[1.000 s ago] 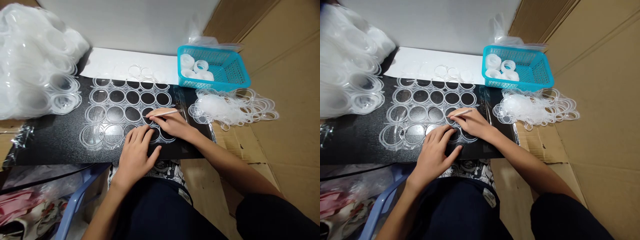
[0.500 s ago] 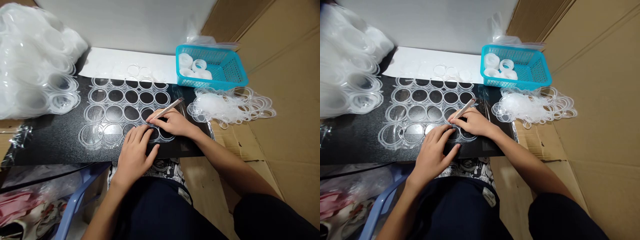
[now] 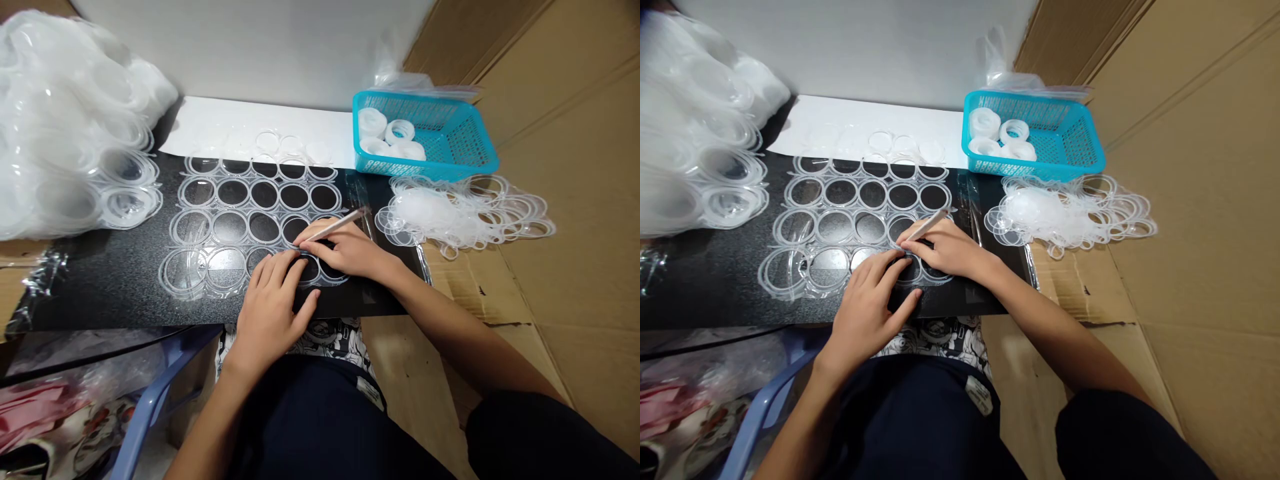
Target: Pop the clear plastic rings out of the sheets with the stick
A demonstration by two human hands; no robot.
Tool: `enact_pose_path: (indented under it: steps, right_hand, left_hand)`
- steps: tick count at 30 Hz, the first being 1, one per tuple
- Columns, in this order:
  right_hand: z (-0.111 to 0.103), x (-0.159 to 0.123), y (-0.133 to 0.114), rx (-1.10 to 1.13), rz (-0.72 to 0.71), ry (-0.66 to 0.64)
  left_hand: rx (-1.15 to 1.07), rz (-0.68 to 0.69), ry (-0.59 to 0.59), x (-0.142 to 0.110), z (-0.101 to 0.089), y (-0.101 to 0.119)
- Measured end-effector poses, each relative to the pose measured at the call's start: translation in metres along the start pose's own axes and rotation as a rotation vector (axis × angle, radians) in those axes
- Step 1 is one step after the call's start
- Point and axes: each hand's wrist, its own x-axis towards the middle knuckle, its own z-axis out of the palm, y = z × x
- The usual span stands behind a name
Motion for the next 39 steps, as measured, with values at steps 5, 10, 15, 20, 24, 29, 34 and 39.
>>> enact_pose_path:
  steps: [5,10,15,20,24,29,34,39]
  right_hand:
    - [0.008,-0.002,0.000,-0.406,-0.234,0.015]
    - [0.006,0.010,-0.004,-0.462,-0.198,-0.002]
    - [0.003,0.017,-0.012,-0.225,-0.063,-0.030]
    - [0.000,0.007,-0.010,0.072,0.188,0.053]
    - [-0.003,0.002,-0.003,0.192,0.207,0.052]
    - [-0.001,0.002,-0.001,0.162,0.181,0.064]
    - [-0.001,0.002,-0.002,0.181,0.175,0.072]
    - [-0.004,0.004,-0.002,0.128,0.160,0.049]
  left_hand:
    - [0.000,-0.028,-0.010,0.003,0.000,0.001]
    - [0.017,-0.034,-0.003,0.006,0.002,0.001]
    - [0.044,-0.030,-0.005,0.006,0.004,0.003]
    - [0.058,-0.015,0.018,0.002,0.005,0.003]
    - [0.033,-0.011,0.016,-0.001,0.005,0.001]
    - [0.028,0.001,0.016,0.000,0.005,-0.001]
    - [0.022,-0.012,0.012,0.000,0.005,0.000]
    - [0.028,-0.012,0.011,-0.001,0.005,0.000]
